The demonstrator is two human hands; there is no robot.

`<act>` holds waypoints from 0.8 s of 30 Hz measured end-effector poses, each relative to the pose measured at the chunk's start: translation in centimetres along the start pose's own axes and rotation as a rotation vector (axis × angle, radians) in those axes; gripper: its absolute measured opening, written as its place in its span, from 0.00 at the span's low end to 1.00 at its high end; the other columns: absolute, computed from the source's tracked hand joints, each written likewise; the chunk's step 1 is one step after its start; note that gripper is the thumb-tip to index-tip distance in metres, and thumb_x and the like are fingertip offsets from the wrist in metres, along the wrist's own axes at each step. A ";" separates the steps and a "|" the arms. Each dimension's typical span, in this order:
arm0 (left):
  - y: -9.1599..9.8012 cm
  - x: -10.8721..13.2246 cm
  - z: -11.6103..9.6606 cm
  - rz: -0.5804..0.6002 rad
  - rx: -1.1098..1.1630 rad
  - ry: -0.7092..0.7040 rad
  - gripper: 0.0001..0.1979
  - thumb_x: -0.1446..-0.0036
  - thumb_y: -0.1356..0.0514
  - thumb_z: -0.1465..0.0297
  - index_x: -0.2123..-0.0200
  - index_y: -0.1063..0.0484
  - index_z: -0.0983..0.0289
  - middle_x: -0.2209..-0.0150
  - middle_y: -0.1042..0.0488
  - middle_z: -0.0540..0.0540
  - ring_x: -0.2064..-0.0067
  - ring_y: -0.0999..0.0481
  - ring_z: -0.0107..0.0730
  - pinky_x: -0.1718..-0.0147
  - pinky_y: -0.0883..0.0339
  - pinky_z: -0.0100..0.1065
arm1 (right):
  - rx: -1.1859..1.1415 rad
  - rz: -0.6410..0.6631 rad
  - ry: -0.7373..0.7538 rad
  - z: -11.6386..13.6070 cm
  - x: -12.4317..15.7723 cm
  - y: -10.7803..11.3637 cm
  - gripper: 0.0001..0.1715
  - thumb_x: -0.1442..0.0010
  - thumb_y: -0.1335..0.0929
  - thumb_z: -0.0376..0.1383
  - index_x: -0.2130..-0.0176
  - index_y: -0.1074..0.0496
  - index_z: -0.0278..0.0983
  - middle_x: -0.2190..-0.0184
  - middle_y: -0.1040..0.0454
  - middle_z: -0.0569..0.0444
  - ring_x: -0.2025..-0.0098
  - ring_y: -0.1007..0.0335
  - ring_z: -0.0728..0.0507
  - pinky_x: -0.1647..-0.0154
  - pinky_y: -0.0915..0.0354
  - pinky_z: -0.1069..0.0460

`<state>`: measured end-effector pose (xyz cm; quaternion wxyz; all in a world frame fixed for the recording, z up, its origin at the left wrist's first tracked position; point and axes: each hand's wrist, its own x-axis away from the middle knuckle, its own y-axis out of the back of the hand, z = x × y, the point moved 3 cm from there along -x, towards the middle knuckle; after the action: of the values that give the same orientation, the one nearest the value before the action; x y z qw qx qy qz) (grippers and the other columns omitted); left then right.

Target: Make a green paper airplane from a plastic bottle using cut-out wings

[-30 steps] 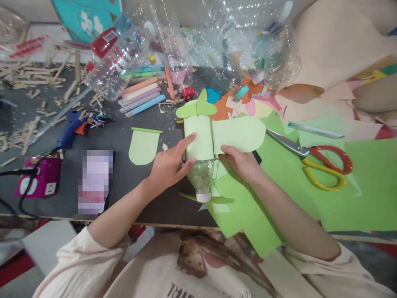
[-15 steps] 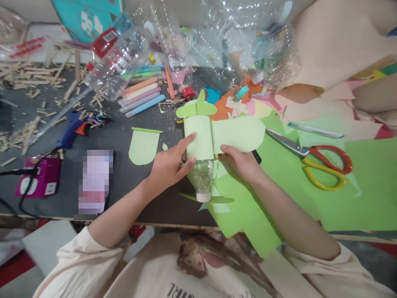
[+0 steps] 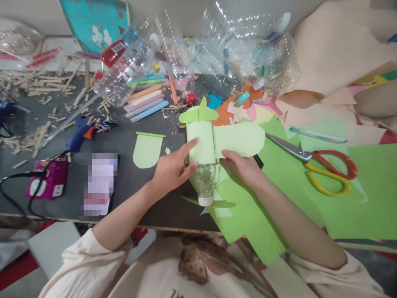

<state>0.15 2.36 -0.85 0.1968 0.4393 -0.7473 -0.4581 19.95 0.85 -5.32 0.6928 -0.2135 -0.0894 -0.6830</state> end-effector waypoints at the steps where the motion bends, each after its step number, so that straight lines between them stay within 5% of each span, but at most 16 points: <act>1: 0.0 0.0 0.0 -0.001 0.004 -0.001 0.31 0.34 0.62 0.52 0.39 0.44 0.66 0.75 0.30 0.49 0.76 0.33 0.27 0.77 0.44 0.27 | 0.005 0.004 0.006 0.0 0.0 0.0 0.11 0.48 0.29 0.43 0.73 0.25 0.39 0.75 0.23 0.56 0.67 0.27 0.44 0.54 0.33 0.47; 10: 0.1 0.0 -0.1 -0.005 -0.005 -0.009 0.31 0.34 0.62 0.52 0.40 0.43 0.67 0.74 0.29 0.50 0.77 0.33 0.27 0.78 0.45 0.27 | 0.014 0.025 0.060 1.0 0.6 -0.2 0.10 0.50 0.29 0.44 0.74 0.27 0.39 0.75 0.26 0.56 0.71 0.31 0.46 0.63 0.31 0.48; 16: 0.1 0.0 0.0 -0.007 -0.005 -0.009 0.30 0.34 0.61 0.53 0.40 0.43 0.67 0.75 0.30 0.50 0.77 0.33 0.27 0.78 0.45 0.27 | 0.162 0.160 0.105 2.2 0.9 -0.4 0.09 0.54 0.27 0.38 0.69 0.26 0.40 0.70 0.24 0.54 0.62 0.27 0.41 0.52 0.32 0.40; 20: 0.0 0.1 0.1 -0.012 -0.005 -0.017 0.29 0.34 0.61 0.53 0.39 0.44 0.66 0.74 0.30 0.49 0.77 0.33 0.27 0.78 0.45 0.27 | 0.190 0.084 0.213 2.2 0.7 -0.2 0.09 0.50 0.28 0.41 0.65 0.26 0.42 0.66 0.22 0.54 0.52 0.28 0.39 0.42 0.38 0.37; 24: 0.0 0.0 0.0 -0.008 -0.012 -0.017 0.30 0.34 0.61 0.53 0.39 0.44 0.66 0.74 0.30 0.50 0.76 0.33 0.28 0.77 0.44 0.28 | 0.202 0.055 0.249 2.1 0.7 0.0 0.08 0.49 0.28 0.43 0.69 0.26 0.43 0.68 0.22 0.55 0.55 0.27 0.40 0.42 0.37 0.37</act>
<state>0.14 2.34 -0.89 0.1911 0.4372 -0.7443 -0.4674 20.31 1.04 -3.14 0.7347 -0.0589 -0.0652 -0.6726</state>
